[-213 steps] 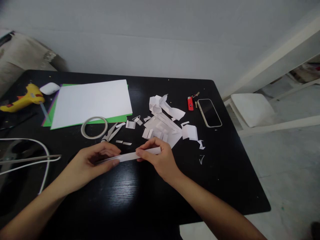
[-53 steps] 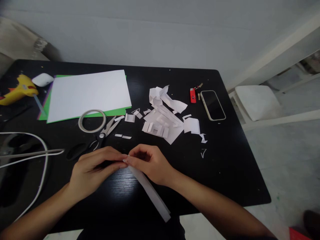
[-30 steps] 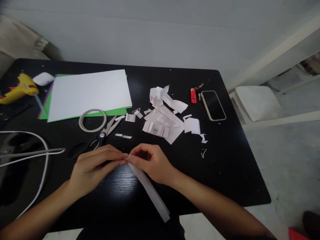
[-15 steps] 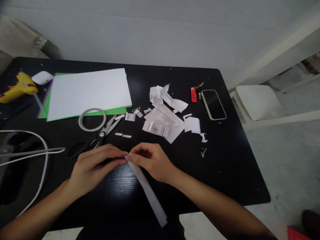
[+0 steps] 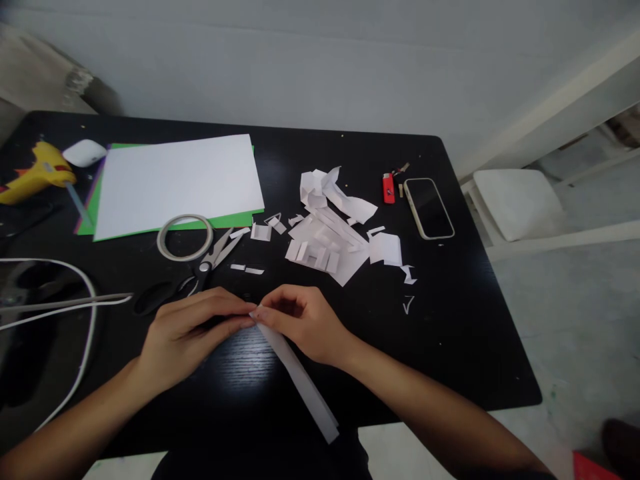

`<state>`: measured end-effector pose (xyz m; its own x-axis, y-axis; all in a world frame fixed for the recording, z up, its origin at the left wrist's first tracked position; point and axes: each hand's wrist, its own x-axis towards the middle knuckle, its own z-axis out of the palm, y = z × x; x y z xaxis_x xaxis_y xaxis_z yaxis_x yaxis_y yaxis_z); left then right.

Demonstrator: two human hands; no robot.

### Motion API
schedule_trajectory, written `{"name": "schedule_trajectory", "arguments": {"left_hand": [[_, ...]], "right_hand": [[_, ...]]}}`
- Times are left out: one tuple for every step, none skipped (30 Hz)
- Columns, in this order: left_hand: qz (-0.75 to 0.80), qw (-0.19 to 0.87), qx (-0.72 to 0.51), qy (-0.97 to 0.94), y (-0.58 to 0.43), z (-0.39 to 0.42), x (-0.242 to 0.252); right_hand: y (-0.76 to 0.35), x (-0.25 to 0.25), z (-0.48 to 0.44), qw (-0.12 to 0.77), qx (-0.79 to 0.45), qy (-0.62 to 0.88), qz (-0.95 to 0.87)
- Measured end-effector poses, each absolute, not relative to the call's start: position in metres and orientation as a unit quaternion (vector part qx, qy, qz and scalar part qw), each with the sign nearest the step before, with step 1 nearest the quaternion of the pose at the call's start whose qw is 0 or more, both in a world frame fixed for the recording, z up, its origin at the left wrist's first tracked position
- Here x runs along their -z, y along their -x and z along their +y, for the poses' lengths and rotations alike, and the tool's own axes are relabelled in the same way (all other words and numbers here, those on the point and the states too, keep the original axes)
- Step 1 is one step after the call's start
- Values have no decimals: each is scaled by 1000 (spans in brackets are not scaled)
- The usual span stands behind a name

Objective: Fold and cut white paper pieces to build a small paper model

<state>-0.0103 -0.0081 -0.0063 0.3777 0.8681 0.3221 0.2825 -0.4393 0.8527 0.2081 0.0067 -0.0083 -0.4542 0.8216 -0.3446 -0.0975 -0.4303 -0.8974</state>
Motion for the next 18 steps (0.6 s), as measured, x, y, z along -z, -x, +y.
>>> {"name": "schedule_trajectory", "arguments": {"left_hand": [[385,364,-405,-745,10,-8,7],[386,365,-406,-744,10,-8,7],[385,367,-406,-743,10,-8,7],[386,368,-406,-742,10,-8,8],[386,369,-405,-742,10,-7,8],[386,369,-404,-742,9,-7,9],[386,369,-404,-743,10,-7,9],[386,369,-405,-742,10,-7,9],[386,367,-406,-742,10,-7,9],[385,366,-408,-743,10,-7,9],[385,365,-408,-743,10,-8,9],[386,364,-408,-743,10,-8,9],[386,364,-408,-743,10,-8,8],[387,365,-407,-743,11,-8,8],[389,365,-404,-743,11,-8,8],[392,364,-401,-744,11,-7,8],[397,363,-395,-745,11,-7,7],[401,362,-388,-747,12,-6,7]], "right_hand": [[-208,9,6,313,-734,420,-433],[-208,9,6,314,-733,421,-433],[-208,9,6,315,-731,422,-435],[-208,9,5,315,-729,423,-437],[-208,9,5,315,-726,425,-439],[-208,9,4,315,-724,426,-442],[-207,9,4,316,-722,426,-444],[-207,9,4,317,-721,426,-446],[-207,9,4,318,-719,426,-447],[-207,9,4,318,-718,426,-449],[-207,9,4,318,-716,427,-451],[-207,8,4,317,-714,428,-454],[-207,8,4,316,-712,430,-456],[-208,8,4,315,-710,432,-458],[-208,7,4,315,-708,433,-461],[-208,7,4,316,-704,434,-465],[-209,7,4,319,-699,435,-470],[-209,6,4,321,-694,437,-474]]}}
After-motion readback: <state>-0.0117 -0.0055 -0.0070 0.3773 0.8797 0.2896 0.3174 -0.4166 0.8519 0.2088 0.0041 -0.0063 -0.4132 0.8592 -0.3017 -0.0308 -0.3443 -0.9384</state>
